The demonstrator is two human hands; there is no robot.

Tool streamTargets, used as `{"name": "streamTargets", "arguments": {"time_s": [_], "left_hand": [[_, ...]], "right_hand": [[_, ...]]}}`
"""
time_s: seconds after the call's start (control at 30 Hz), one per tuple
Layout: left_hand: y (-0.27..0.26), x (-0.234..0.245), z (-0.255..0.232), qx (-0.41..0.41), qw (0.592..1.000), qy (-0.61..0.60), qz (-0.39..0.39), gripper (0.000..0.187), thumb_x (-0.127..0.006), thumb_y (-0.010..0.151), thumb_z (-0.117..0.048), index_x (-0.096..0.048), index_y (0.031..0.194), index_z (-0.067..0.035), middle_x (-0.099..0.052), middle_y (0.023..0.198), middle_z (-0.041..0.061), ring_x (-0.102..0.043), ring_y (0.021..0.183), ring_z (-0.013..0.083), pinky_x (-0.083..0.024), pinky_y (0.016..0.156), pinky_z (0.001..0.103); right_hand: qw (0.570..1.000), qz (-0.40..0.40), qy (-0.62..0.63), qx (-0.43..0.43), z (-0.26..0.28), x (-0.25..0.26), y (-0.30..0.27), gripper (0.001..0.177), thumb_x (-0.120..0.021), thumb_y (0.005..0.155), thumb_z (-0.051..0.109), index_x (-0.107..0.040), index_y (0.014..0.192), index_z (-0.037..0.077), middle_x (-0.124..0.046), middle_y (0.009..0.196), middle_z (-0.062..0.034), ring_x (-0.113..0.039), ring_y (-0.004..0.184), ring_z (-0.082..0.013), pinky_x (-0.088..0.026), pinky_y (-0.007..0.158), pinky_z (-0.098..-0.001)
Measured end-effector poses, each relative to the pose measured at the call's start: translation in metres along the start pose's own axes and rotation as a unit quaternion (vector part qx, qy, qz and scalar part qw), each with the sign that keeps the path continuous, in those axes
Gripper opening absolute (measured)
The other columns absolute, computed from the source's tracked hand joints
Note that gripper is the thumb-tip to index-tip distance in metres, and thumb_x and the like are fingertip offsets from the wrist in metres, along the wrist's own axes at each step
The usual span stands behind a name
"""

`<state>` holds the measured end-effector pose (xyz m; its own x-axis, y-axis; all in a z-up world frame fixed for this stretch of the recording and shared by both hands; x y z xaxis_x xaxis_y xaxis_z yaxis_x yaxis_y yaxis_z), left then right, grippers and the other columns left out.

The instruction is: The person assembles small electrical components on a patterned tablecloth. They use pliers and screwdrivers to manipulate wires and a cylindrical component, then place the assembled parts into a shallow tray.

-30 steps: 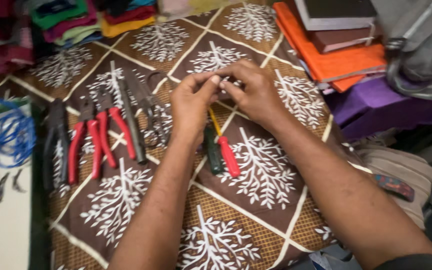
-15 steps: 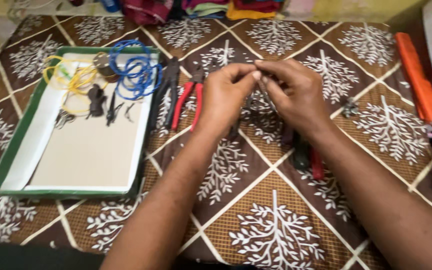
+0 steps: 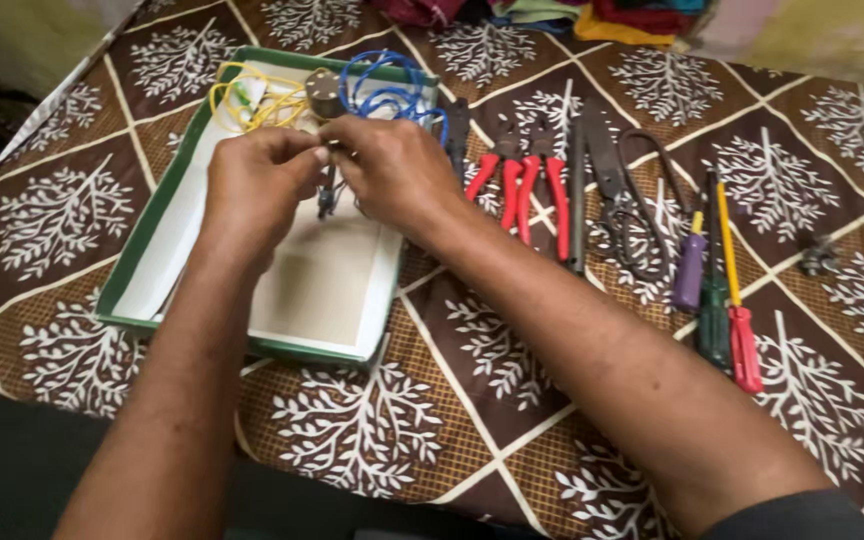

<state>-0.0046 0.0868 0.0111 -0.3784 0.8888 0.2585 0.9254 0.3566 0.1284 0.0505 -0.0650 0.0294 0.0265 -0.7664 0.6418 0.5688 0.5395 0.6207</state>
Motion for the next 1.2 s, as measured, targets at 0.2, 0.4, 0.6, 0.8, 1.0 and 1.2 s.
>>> {"name": "streamTargets", "arguments": {"time_s": [0.2,0.4,0.6,0.8,1.0,1.2], "left_hand": [[-0.010,0.047,0.018,0.012,0.968,0.242,-0.057,0.016,-0.078,0.089,-0.017,-0.080,0.099,-0.005,-0.078,0.085,0.009,-0.072,0.069,0.0151,-0.057,0.066,0.032],[-0.009,0.059,0.035,-0.028,0.923,0.380,-0.062,0.019,-0.080,0.087,-0.023,-0.082,0.100,-0.010,-0.077,0.088,0.016,-0.074,0.078,0.0297,-0.057,0.078,0.042],[-0.019,0.065,0.038,-0.058,0.908,0.407,-0.075,0.018,-0.081,0.084,-0.020,-0.082,0.098,-0.009,-0.074,0.089,0.021,-0.073,0.082,0.0382,-0.056,0.082,0.046],[-0.020,0.066,0.035,-0.071,0.899,0.425,-0.081,0.015,-0.080,0.086,-0.018,-0.081,0.096,-0.007,-0.074,0.088,0.023,-0.072,0.082,0.0418,-0.056,0.082,0.049],[-0.016,0.070,0.040,-0.054,0.905,0.416,-0.073,0.015,-0.079,0.085,-0.015,-0.082,0.099,-0.010,-0.075,0.091,0.021,-0.073,0.084,0.0394,-0.056,0.084,0.048],[-0.014,0.073,0.044,-0.045,0.905,0.418,-0.067,0.017,-0.080,0.085,-0.017,-0.083,0.101,-0.012,-0.075,0.093,0.019,-0.073,0.086,0.0376,-0.056,0.086,0.047]], "right_hand": [[0.994,0.097,-0.047,-0.034,0.021,-0.058,0.017,0.010,-0.071,0.088,0.018,-0.075,0.092,0.011,-0.076,0.083,-0.0135,-0.073,0.077,-0.0351,-0.056,0.068,-0.0506],[0.990,0.133,-0.052,-0.002,0.024,-0.090,0.019,0.010,-0.072,0.081,0.017,-0.076,0.087,0.009,-0.075,0.092,-0.0152,-0.073,0.086,-0.0368,-0.056,0.072,-0.0509],[0.982,0.171,-0.074,-0.028,0.028,-0.110,0.018,0.011,-0.070,0.082,0.016,-0.077,0.089,0.010,-0.074,0.095,-0.0160,-0.072,0.089,-0.0380,-0.055,0.074,-0.0527],[0.982,0.175,-0.069,-0.033,0.027,-0.117,0.019,0.012,-0.070,0.083,0.016,-0.077,0.089,0.009,-0.073,0.095,-0.0168,-0.072,0.090,-0.0388,-0.056,0.076,-0.0532],[0.980,0.183,-0.052,-0.059,0.026,-0.118,0.017,0.014,-0.068,0.084,0.013,-0.078,0.093,0.012,-0.075,0.095,-0.0156,-0.073,0.092,-0.0369,-0.056,0.077,-0.0518],[0.971,0.208,-0.041,-0.113,0.028,-0.116,0.019,0.015,-0.070,0.084,0.018,-0.080,0.096,0.015,-0.075,0.096,-0.0153,-0.073,0.093,-0.0350,-0.056,0.080,-0.0498]]}}
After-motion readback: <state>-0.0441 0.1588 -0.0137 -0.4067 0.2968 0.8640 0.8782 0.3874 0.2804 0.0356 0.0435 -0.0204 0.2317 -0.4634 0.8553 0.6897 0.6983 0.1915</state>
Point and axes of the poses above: each hand's wrist, its own y-axis towards the middle knuckle, its own x-axis out of the back of the hand, z = x × y, the point moved 4 cm from there along y, towards the middle knuckle
